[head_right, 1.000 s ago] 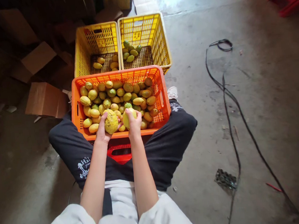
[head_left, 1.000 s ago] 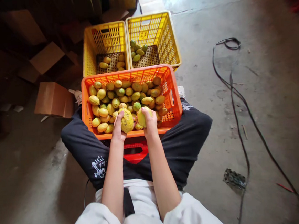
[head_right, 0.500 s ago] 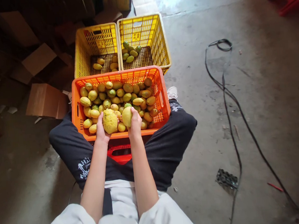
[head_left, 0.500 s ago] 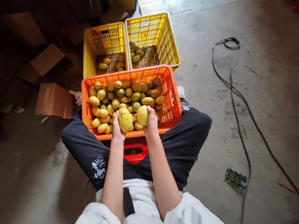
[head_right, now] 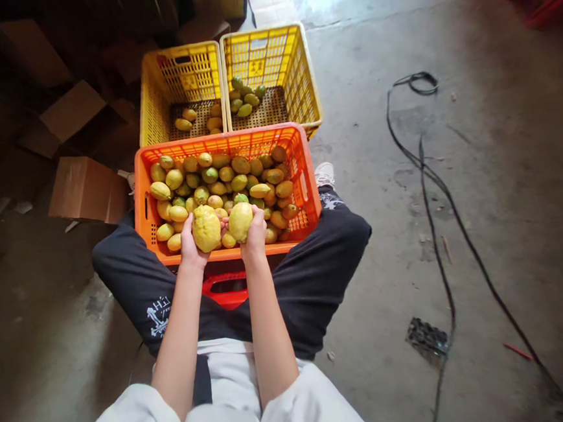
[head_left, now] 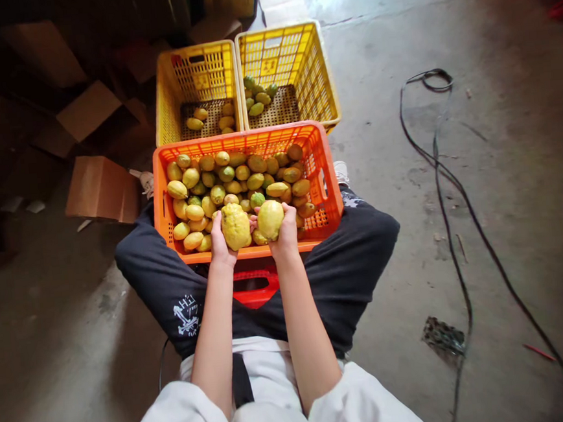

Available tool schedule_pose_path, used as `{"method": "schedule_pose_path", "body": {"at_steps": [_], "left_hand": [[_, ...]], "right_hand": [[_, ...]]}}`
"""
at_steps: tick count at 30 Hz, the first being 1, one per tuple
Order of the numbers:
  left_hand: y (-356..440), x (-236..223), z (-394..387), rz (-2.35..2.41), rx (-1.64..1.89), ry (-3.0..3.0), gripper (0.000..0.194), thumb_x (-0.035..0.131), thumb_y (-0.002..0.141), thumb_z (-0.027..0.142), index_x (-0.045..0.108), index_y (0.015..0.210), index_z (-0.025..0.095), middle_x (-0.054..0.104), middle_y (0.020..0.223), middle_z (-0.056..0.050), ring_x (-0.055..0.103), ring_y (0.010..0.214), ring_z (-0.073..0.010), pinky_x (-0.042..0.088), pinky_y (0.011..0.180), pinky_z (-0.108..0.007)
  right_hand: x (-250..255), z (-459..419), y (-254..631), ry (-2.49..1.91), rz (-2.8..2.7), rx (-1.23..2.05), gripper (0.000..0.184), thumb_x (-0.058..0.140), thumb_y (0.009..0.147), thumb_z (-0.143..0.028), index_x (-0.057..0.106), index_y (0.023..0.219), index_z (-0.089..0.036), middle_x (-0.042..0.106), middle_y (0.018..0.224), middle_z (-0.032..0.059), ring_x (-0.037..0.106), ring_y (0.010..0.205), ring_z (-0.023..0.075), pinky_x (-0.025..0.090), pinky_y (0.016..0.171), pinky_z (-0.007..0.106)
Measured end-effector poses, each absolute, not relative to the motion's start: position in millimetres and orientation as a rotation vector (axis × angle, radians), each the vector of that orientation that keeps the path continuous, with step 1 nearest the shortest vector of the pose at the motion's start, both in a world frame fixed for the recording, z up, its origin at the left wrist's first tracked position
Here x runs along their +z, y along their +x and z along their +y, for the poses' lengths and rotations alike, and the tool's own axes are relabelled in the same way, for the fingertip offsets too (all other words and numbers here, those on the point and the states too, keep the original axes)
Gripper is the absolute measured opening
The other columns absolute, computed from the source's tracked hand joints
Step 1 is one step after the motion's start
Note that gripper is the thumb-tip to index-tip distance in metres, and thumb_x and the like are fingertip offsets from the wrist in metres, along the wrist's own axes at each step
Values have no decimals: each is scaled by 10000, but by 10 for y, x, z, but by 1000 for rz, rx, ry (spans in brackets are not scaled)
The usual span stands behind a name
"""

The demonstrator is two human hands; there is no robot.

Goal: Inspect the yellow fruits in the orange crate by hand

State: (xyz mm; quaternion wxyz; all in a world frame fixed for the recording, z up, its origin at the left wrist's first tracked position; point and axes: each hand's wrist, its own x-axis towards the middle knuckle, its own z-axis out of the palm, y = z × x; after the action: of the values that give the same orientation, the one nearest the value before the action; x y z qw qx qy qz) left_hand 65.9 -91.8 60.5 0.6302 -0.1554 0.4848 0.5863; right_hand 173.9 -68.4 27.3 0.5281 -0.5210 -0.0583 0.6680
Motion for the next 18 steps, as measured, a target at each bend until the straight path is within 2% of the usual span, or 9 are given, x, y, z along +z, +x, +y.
{"method": "schedule_pose_path", "body": {"at_steps": [4, 6, 8, 10, 12, 15, 18], "left_hand": [[629, 601, -942, 1110, 1345, -327, 333, 631, 1046, 502, 735, 996, 189, 797, 891, -93, 832, 1095, -311, 690, 1012, -454], [612, 587, -960, 1106, 1336, -302, 270, 731, 1005, 471, 724, 1017, 201, 788, 880, -62, 834, 1073, -292, 692, 1013, -440], [599, 566, -978, 1119, 1322, -276, 188, 784, 973, 360, 721, 1040, 196, 792, 889, -44, 835, 1070, -275, 687, 1029, -420], [593, 543, -994, 1120, 1297, -250, 159, 791, 949, 276, 730, 1058, 177, 808, 917, -52, 837, 1088, -272, 678, 1044, -396], [594, 524, -1004, 1087, 1269, -227, 212, 812, 920, 274, 745, 1083, 158, 826, 955, -77, 837, 1111, -291, 674, 1051, -388], [609, 510, -1004, 1078, 1275, -222, 304, 852, 876, 317, 764, 1128, 173, 850, 996, -88, 839, 1120, -318, 680, 1037, -398], [632, 522, -990, 1117, 1291, -244, 282, 815, 896, 366, 782, 1122, 202, 863, 1012, -87, 836, 1137, -334, 688, 1016, -409]], "right_hand": [[332, -710, 1762, -1259, -153, 1572, 408, 787, 841, -588, 633, 1014, -252, 726, 728, -38, 792, 642, 214, 699, 600, 327], [343, -731, 1786, -1243, -214, 1559, 507, 913, 757, -521, 608, 1077, -273, 743, 809, -56, 805, 678, 202, 708, 625, 320], [337, -748, 1802, -1241, -240, 1542, 625, 982, 693, -475, 580, 1135, -292, 758, 885, -62, 816, 712, 198, 712, 635, 320], [322, -756, 1804, -1246, -247, 1524, 675, 999, 676, -462, 561, 1166, -304, 766, 926, -61, 825, 748, 200, 712, 640, 320], [302, -758, 1798, -1253, -253, 1509, 657, 984, 691, -475, 565, 1166, -300, 766, 911, -59, 826, 769, 205, 706, 635, 314], [278, -752, 1796, -1261, -263, 1522, 559, 936, 736, -522, 605, 1112, -275, 765, 833, -45, 817, 757, 216, 697, 624, 312], [277, -746, 1808, -1251, -254, 1586, 447, 889, 772, -547, 658, 997, -238, 767, 765, -15, 802, 708, 228, 699, 627, 332]]}}
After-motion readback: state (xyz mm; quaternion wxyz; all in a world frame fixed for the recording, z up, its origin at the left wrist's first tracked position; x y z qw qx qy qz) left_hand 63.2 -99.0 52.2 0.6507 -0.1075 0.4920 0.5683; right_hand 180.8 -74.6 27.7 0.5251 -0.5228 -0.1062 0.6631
